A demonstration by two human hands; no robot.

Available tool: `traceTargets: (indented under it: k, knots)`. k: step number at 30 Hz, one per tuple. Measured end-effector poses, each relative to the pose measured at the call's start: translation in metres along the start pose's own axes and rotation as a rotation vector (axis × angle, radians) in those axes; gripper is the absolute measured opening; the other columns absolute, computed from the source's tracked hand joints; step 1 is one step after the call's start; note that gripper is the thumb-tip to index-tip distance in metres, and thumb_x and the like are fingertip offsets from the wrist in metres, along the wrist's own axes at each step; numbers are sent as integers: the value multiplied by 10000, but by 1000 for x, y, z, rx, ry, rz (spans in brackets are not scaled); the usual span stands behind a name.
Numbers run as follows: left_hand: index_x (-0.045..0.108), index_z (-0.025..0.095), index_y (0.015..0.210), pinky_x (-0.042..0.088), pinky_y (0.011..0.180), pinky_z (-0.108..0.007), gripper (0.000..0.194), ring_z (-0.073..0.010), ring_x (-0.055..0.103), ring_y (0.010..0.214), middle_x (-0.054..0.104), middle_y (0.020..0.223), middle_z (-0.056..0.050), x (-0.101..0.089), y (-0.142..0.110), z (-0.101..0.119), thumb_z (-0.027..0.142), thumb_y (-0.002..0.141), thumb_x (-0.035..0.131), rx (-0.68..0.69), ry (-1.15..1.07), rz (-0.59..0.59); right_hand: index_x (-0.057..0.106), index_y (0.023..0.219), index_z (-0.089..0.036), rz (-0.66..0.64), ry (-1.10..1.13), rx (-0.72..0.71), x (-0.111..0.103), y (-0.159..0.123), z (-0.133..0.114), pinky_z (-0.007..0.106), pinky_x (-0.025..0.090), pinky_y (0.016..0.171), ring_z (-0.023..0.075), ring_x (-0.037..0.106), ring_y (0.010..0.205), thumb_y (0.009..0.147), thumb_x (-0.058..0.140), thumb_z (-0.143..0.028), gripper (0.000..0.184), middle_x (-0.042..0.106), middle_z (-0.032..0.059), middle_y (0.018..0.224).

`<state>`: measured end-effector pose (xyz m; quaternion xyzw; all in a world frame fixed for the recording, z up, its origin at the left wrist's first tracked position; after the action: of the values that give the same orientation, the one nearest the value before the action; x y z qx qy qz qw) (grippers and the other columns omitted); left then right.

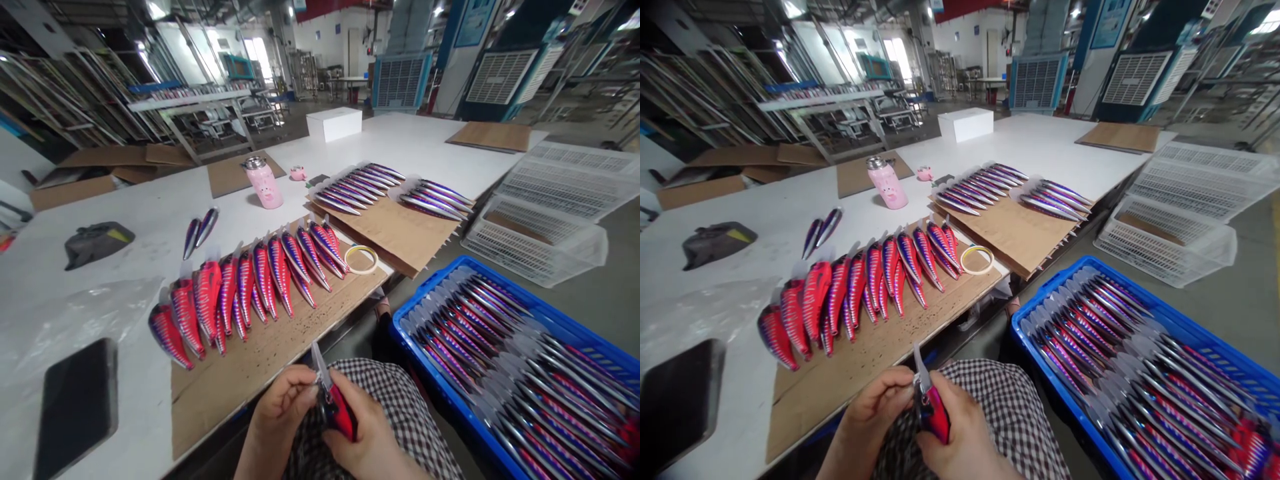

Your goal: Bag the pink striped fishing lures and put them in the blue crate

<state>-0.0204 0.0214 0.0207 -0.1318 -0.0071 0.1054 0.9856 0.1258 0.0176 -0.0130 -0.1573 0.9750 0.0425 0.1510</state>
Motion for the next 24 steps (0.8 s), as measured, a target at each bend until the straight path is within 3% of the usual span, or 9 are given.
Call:
traceTargets:
  k: [3,7,17,24]
  knots:
    - [645,187,849,532,655,-229,281,-167,632,687,665,716,-5,0,3,-5,394,676,724,10,8,-5,466,1299,-251,-8,-1,-25,0,-1,-1,318,457,969,210,587,1105,575,557,-56,755,614,33,1228]
    - [625,203,907,540,688,-222,259,-156,641,728,667,767,2,-3,6,-9,352,711,705,70,58,-18,462,1302,-231,-15,3,-38,1,0,-2,336,436,996,223,564,1144,569,565,-68,758,593,48,1262]
    - [616,184,904,555,678,-254,213,-184,666,725,688,783,-25,-2,2,2,337,755,628,130,257,8,455,1310,-217,-60,-40,-29,1,0,-3,361,417,1018,232,536,1178,579,570,-63,756,577,61,1281]
    - [618,193,871,537,689,-228,200,-163,650,718,678,750,0,-4,2,-6,340,744,664,69,165,-37,467,1298,-237,-76,-49,-35,2,0,1,343,433,1000,241,540,1167,584,591,-57,747,587,49,1265]
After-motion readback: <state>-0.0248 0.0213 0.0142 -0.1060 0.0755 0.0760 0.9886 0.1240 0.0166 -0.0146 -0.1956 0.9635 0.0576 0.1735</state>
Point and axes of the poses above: each hand's wrist, its own y-axis towards the middle knuckle, its own x-axis out of the palm, z = x × y, the point moved 3 cm from there along y, towards the middle knuckle
